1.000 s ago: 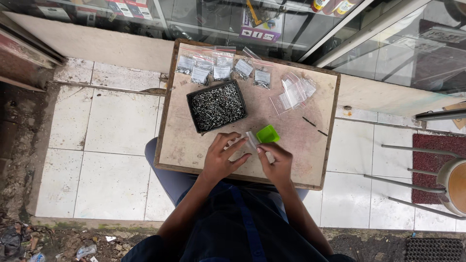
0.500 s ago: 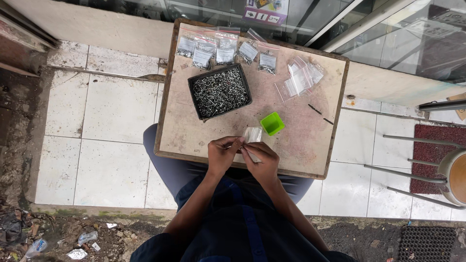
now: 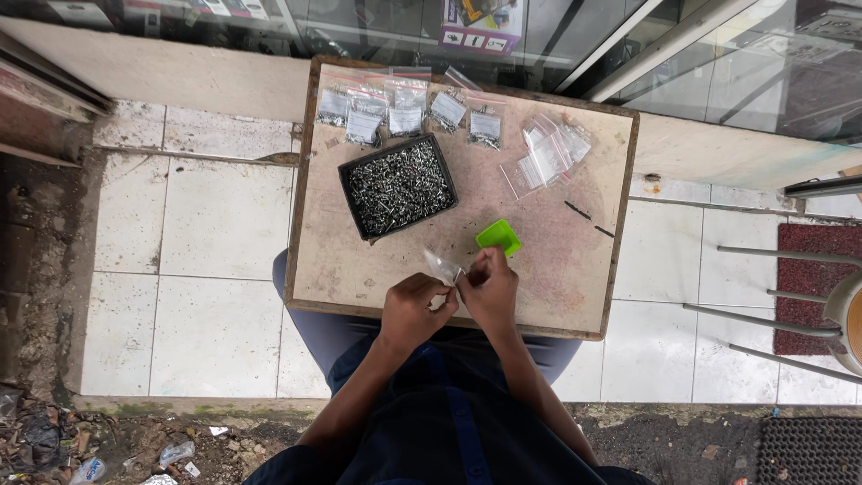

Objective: The person sits on the floor at a low table and sorts small metal screws from a black tray into a green container. They then transfer the screws from the green container into small clear plastic bags and place the filled bags on the table.

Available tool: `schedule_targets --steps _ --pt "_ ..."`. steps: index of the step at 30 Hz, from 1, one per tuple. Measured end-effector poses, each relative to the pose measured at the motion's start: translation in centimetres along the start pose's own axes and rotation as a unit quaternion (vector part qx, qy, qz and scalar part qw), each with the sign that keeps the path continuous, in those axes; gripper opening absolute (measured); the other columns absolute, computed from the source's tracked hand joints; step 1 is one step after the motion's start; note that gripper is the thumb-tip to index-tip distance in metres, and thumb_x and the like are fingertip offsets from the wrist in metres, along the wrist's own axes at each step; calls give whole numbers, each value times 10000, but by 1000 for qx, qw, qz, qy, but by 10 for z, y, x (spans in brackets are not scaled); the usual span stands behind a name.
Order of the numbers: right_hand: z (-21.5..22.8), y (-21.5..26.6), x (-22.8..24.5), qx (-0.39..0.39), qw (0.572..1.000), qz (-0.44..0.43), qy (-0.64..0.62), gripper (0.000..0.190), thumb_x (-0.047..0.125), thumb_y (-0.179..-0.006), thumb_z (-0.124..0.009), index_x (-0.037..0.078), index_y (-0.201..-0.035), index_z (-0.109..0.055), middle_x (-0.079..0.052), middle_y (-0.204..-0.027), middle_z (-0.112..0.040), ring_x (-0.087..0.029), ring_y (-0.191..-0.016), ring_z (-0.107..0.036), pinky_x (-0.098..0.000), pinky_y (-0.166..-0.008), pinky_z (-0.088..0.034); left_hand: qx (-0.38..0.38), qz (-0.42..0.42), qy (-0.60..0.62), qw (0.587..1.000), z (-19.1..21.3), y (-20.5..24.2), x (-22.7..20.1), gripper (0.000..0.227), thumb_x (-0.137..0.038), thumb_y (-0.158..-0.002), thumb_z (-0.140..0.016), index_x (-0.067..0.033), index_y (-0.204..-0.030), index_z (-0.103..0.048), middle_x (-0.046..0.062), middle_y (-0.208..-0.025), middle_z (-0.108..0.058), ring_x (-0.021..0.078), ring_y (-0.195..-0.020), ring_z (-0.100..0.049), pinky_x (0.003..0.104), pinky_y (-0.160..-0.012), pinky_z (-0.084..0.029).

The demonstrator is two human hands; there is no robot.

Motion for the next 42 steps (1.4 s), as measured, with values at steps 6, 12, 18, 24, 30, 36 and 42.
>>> schedule_targets --steps 6,12,18,24,30,36,42 --pt "-34 -25 -15 177 971 -108 -115 369 -123 -805 -623 73 -1109 -694 -141 -874 -679 -288 -866 -706 -447 -696 -640 4 32 53 998 -14 -2 27 189 -179 -950 -838 -68 -846 -725 60 -699 -718 189 -598 -730 270 -412 -615" --pt "-32 -43 -34 135 986 -62 -81 311 -146 -820 -654 53 -1033 -760 -162 -732 -664 -219 -741 -648 -425 -762 -644 40 -71 -6 997 17 -44 -40 29 -96 -904 -810 -94 -906 -781 57 -830 -758 253 -799 -776 358 -642 -658" --pt "-19 -37 -36 184 957 -126 -187 46 -38 -855 -748 -15 -828 -719 -175 -584 -670 -220 -415 -644 -299 -376 -553 131 -127 -135 974 -7 -42 10 807 -234 -712 -986 -232 -1459 -682 72 -1256 -735 314 -1239 -678 474 -938 -572" --pt "12 -41 7 130 979 -113 -105 169 -141 -777 -683 -11 -675 -719 -146 -441 -590 -220 -330 -597 -333 -324 -488 40 -211 -111 970 -8 -52 5 492 -85 -732 -904 -179 -1203 -795 36 -921 -732 253 -900 -711 386 -737 -556" --pt "31 -50 -15 27 998 -56 -13 121 -10 -804 -706 55 -704 -725 -150 -459 -592 -161 -400 -557 -328 -423 -428 33 -189 -94 977 -12 -55 2 209 -96 -890 -842 -173 -1082 -808 14 -906 -714 213 -917 -710 361 -785 -578" --pt "34 -47 40 -32 993 111 -3 156 -31 -820 -794 49 -829 -661 -139 -546 -550 -153 -527 -511 -366 -486 -427 20 -63 18 998 -32 -49 23 653 -107 -773 -912 -227 -1385 -718 33 -1281 -638 273 -1153 -638 403 -861 -602" --pt "47 -29 128 -116 861 495 -5 196 -7 -988 -724 34 -797 -728 -77 -696 -632 -252 -531 -594 -386 -519 -539 -43 226 666 710 -69 -42 30 788 -259 -992 -734 -13 -1650 -376 204 -1480 -606 275 -1326 -655 380 -1078 -585"
Point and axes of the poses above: each hand's wrist, its own y-axis away from the middle knuckle, its own z-axis out of the back of the hand, x = y × z, the point moved 7 cm from there along -y, towards the middle knuckle
